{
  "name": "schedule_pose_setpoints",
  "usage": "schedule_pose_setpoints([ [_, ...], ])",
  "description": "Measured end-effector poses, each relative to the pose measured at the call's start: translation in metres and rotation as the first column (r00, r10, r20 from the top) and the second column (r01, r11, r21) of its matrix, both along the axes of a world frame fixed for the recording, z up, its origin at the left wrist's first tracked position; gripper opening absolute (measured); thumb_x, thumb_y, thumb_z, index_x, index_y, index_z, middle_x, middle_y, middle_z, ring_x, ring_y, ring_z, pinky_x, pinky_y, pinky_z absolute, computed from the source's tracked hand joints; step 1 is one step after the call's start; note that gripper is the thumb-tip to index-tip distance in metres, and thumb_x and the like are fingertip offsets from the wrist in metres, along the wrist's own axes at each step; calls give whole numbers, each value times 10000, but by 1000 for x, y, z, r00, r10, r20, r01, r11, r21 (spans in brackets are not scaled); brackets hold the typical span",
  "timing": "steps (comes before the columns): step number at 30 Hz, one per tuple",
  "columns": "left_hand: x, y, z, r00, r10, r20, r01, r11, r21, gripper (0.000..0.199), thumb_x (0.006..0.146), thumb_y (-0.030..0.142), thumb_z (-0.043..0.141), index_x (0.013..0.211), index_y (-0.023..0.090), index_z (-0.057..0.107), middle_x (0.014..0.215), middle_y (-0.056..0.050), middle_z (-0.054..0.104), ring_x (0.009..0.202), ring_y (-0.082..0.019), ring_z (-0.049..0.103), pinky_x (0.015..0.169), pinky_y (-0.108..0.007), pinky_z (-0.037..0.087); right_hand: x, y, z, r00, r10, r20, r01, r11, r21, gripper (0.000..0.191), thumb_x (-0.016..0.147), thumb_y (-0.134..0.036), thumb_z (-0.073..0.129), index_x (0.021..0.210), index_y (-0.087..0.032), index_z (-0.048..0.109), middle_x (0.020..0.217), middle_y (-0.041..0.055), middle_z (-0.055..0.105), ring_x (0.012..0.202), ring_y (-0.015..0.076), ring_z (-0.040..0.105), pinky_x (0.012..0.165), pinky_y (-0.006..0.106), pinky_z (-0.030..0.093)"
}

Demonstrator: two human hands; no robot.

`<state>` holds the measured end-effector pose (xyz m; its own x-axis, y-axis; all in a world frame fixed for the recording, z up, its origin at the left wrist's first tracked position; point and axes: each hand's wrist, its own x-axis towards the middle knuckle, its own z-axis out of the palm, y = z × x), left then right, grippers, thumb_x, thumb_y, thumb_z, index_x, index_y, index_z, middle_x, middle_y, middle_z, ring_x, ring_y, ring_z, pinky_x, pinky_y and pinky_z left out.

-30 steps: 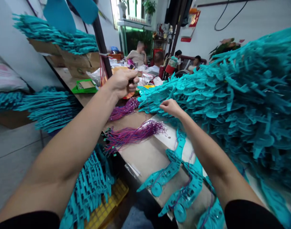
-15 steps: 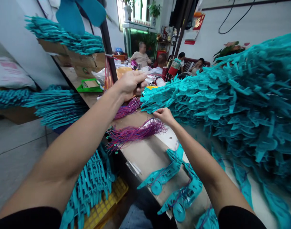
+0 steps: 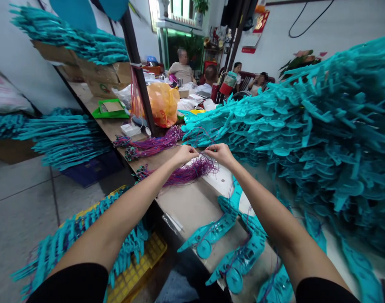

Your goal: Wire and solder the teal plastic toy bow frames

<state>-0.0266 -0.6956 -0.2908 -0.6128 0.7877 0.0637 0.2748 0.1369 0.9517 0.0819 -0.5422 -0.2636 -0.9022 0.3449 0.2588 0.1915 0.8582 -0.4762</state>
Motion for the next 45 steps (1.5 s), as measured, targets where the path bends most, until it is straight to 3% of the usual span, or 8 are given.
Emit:
schedule_pose_setpoints([
  [8, -25, -8, 2, 987, 158, -3, -156, 980, 121, 177, 704, 296, 626, 630, 139, 590, 491, 59, 447, 475, -74, 349, 503, -220, 254, 23, 9, -8, 975, -121, 185, 35, 912, 409, 265, 902, -340, 515, 973, -234, 746, 1032, 59, 715, 931, 219, 649, 651, 256, 390],
  [19, 3, -13, 18, 957, -130, 259, 62, 965, 253, 218, 682, 310, 709, 685, 138, 576, 468, 79, 396, 394, -38, 290, 418, -199, 186, 17, 2, -26, 962, -207, 181, 154, 951, 267, 284, 905, -329, 491, 1000, -220, 736, 1014, 63, 734, 940, 200, 662, 766, 241, 456],
  [23, -1, -19, 31, 897, -192, 397, 6, 905, 425, 228, 678, 295, 740, 748, 143, 584, 452, 107, 307, 381, -32, 251, 396, -178, 194, 17, 1, -35, 948, -215, 233, 161, 959, 231, 137, 772, -264, 629, 758, -202, 750, 841, 103, 741, 849, 256, 682, 708, 279, 462],
  [26, -10, -28, 37, 910, -148, 386, -26, 912, 410, 220, 676, 273, 749, 732, 137, 587, 469, 97, 325, 387, -25, 251, 390, -169, 194, 21, 7, -35, 953, -238, 185, 200, 959, 201, 183, 795, -241, 582, 861, -208, 750, 932, 88, 741, 906, 243, 675, 757, 287, 473],
  [30, -10, -33, 35, 929, -138, 345, 15, 942, 336, 214, 686, 269, 747, 705, 138, 579, 490, 78, 366, 397, -27, 277, 391, -172, 203, 13, 7, -38, 990, -144, 10, 144, 990, 2, 335, 793, -218, 579, 1106, -228, 697, 1086, 23, 717, 931, 162, 660, 813, 235, 477],
  [36, -15, -39, 46, 928, -177, 328, 24, 907, 421, 226, 696, 284, 747, 730, 148, 569, 494, 84, 352, 402, -30, 272, 393, -161, 222, 2, 4, -43, 989, -119, -89, 89, 955, -283, 80, 702, -207, 673, 727, -175, 741, 741, 37, 731, 723, 169, 641, 677, 236, 467],
  [39, -27, -48, 50, 934, -134, 331, -29, 896, 443, 223, 702, 282, 737, 717, 163, 548, 469, 93, 324, 386, -32, 250, 387, -159, 202, 9, 10, -33, 975, -164, -150, 101, 929, -355, 263, 836, -333, 551, 897, -142, 721, 800, 56, 730, 554, 111, 559, 527, 215, 423],
  [45, -36, -50, 32, 976, 128, 177, -168, 957, 235, 191, 707, 278, 686, 648, 152, 556, 471, 63, 400, 407, -51, 287, 422, -201, 183, 25, 7, -11, 984, -36, -176, -109, 658, -745, 527, 806, -667, 541, 813, -149, 641, 572, 11, 624, 391, 70, 436, 387, 194, 329],
])
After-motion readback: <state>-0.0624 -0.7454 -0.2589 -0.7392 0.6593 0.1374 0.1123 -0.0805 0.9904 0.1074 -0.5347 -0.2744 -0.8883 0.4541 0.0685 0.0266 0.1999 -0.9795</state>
